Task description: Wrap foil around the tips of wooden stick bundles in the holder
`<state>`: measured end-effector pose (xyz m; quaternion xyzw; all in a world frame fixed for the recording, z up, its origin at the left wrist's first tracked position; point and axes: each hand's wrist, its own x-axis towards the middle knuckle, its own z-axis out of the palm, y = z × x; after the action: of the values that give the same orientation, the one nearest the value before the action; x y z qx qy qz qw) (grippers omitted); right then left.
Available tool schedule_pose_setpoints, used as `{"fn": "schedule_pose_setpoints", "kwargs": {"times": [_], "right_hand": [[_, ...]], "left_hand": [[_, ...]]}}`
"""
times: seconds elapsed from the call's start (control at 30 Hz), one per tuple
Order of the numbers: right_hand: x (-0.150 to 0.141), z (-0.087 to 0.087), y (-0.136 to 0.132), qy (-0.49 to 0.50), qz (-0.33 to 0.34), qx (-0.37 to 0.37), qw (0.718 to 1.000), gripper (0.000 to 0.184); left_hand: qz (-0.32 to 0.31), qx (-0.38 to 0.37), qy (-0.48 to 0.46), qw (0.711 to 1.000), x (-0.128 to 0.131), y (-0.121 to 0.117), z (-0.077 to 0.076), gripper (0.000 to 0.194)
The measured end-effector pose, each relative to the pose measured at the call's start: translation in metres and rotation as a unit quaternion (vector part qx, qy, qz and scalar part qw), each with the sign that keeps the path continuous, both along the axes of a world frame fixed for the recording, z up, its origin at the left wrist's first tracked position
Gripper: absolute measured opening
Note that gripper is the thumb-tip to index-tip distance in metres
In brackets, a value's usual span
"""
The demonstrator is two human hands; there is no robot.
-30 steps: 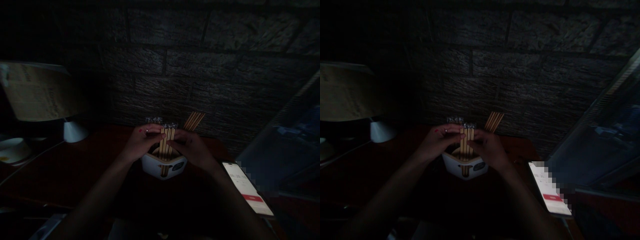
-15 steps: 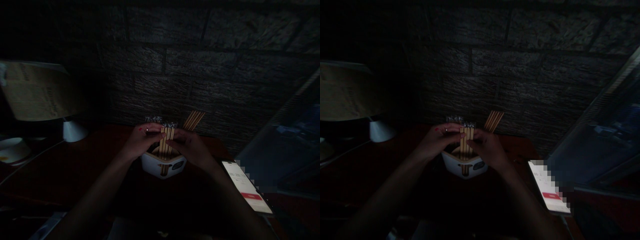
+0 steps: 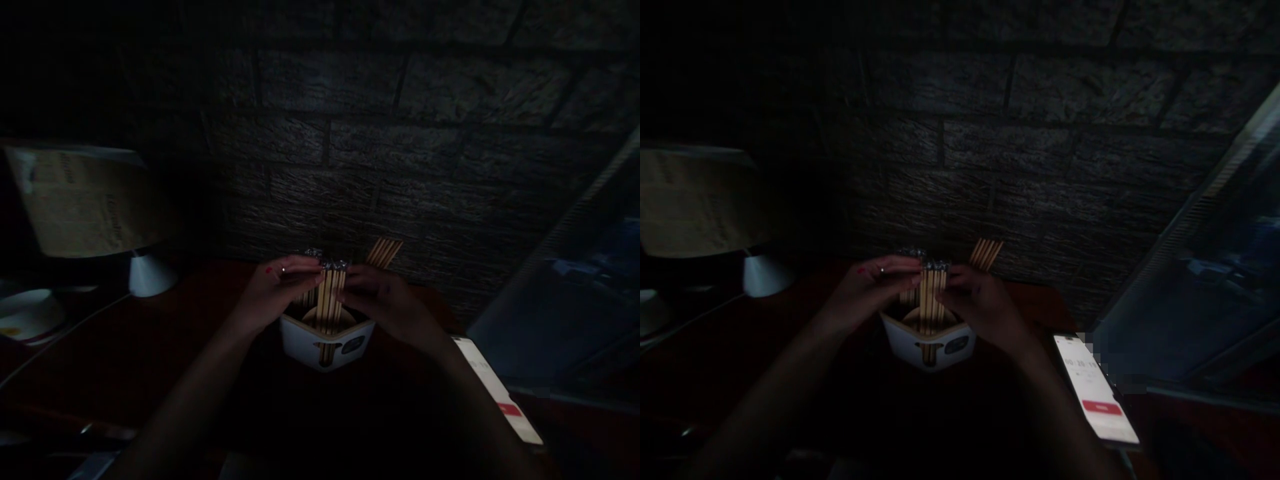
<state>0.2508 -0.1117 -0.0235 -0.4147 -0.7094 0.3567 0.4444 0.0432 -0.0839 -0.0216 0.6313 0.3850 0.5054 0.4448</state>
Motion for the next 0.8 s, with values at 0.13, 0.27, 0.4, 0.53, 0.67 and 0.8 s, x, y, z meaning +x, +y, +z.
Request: {"fn": "schedule_pose_setpoints", "kwargs": {"times": [0.13,0.27,0.4,0.53,0.67,0.8], "right_hand": [[0.011,0.035,-0.007,0.005,-0.034,-0.039,0.999,0.034],[0.017,0.067,-0.005,0.012,-0.059,-0.012,0.998,0.039],[0.014,0.08,0.002,0.056,-0.026,-0.006,0.998,0.036],[0.006,0.069,0.011,0.053,-0.004,-0.028,0.998,0.043],[-0.002,0.046,0.021,0.004,-0.001,0.013,1.0,0.041],[-0.009,0.033,0.024,-0.049,0.001,0.021,0.999,0.054]], "left_hand": [[0.017,0.033,0.022,0.999,-0.019,0.001,0.028,0.029],[0.053,0.053,-0.028,0.997,-0.034,0.006,0.061,0.03],[0.086,0.13,-0.066,0.986,-0.033,0.02,0.087,0.018],[0.043,0.147,-0.021,0.988,-0.032,0.034,0.102,0.016],[0.017,0.141,0.028,0.989,-0.039,0.04,0.102,0.014],[0.028,0.137,0.055,0.989,-0.049,0.05,0.089,0.015]]}}
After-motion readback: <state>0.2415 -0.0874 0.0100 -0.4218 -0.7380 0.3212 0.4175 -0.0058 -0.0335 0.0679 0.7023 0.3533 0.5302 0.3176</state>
